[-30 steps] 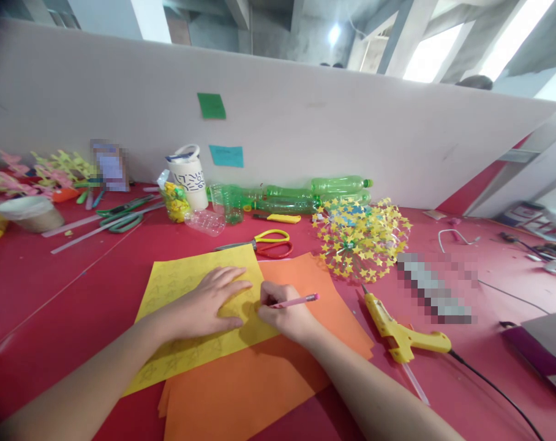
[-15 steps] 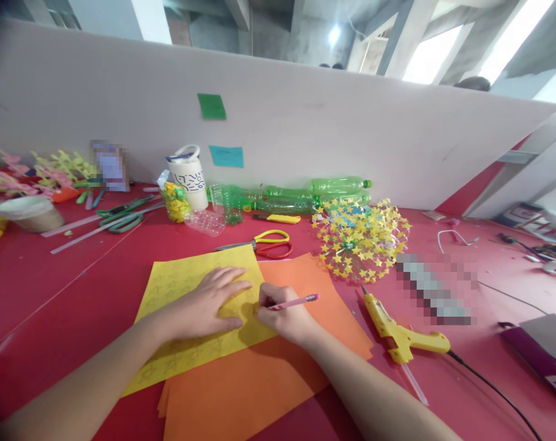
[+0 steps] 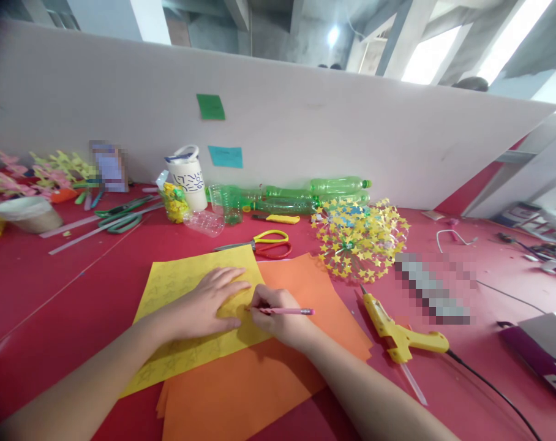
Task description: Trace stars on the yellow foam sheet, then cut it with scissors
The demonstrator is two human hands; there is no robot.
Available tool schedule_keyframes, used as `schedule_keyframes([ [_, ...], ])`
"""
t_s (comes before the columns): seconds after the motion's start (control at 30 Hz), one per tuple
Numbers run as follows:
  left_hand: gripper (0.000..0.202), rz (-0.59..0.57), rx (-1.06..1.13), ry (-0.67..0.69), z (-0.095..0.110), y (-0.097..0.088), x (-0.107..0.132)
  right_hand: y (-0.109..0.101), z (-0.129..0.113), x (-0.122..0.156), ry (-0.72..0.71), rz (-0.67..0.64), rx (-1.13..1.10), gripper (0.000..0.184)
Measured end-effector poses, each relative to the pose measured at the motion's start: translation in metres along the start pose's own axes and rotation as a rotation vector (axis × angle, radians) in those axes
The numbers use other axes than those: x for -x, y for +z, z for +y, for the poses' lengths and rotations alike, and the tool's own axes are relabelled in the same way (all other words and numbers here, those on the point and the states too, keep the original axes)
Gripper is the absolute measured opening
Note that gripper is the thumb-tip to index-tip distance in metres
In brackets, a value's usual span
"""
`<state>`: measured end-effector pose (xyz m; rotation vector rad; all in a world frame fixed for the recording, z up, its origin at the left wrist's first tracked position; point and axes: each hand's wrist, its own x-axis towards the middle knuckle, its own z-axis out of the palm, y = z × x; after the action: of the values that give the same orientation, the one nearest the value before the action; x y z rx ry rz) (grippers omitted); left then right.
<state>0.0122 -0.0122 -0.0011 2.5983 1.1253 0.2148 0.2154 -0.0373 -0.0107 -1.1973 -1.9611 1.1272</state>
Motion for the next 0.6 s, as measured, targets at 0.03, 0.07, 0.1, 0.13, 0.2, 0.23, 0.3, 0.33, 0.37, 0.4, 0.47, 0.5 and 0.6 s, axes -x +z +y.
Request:
schedule_keyframes([
  [0.03,0.058,-0.001,-0.002,-0.001,-0.0001,0.0001,-0.0001,0.0001,-0.0005,0.0,0.002,0.004,0.008,0.007],
  [0.07,0.059,-0.001,-0.004,-0.001,-0.0003,0.0003,-0.0001,0.0002,-0.0008,0.0,0.001,0.009,0.015,0.007],
  [0.1,0.059,0.0,-0.005,-0.002,-0.0004,0.0005,-0.0002,0.0005,-0.0008,0.0001,-0.001,0.014,0.02,0.007],
  [0.13,0.059,0.0,-0.006,-0.001,-0.0005,0.0007,-0.0002,0.0007,-0.0005,0.0001,-0.004,0.02,0.022,0.008],
  [0.2,0.059,0.001,-0.006,0.001,-0.0005,0.0009,-0.0002,0.0013,0.001,0.0002,-0.009,0.037,0.025,0.009],
  [0.23,0.059,0.001,-0.006,0.0,-0.0004,0.0008,-0.0001,0.0016,0.0018,0.0002,-0.01,0.047,0.027,0.01],
  [0.3,0.059,-0.005,-0.006,-0.001,0.0004,0.0,0.0001,0.0018,0.0032,0.0004,-0.008,0.067,0.043,0.01],
  [0.33,0.059,-0.008,-0.007,-0.001,0.0008,-0.0007,0.0002,0.0017,0.0036,0.0005,-0.004,0.076,0.056,0.01],
  [0.37,0.059,-0.011,-0.008,-0.001,0.0013,-0.0014,0.0003,0.0015,0.0038,0.0006,0.001,0.087,0.069,0.01],
  [0.4,0.058,-0.014,-0.008,-0.001,0.0017,-0.002,0.0004,0.0013,0.0038,0.0007,0.007,0.096,0.077,0.01],
  [0.47,0.058,-0.014,-0.01,-0.003,0.0021,-0.003,0.0006,0.0007,0.0037,0.0009,0.019,0.113,0.078,0.011],
  [0.5,0.058,-0.013,-0.01,-0.003,0.0021,-0.0032,0.0007,0.0004,0.0037,0.0009,0.027,0.119,0.073,0.011],
  [0.6,0.058,-0.005,-0.009,0.0,0.0017,-0.0028,0.0008,-0.0005,0.0039,0.001,0.053,0.129,0.057,0.011],
])
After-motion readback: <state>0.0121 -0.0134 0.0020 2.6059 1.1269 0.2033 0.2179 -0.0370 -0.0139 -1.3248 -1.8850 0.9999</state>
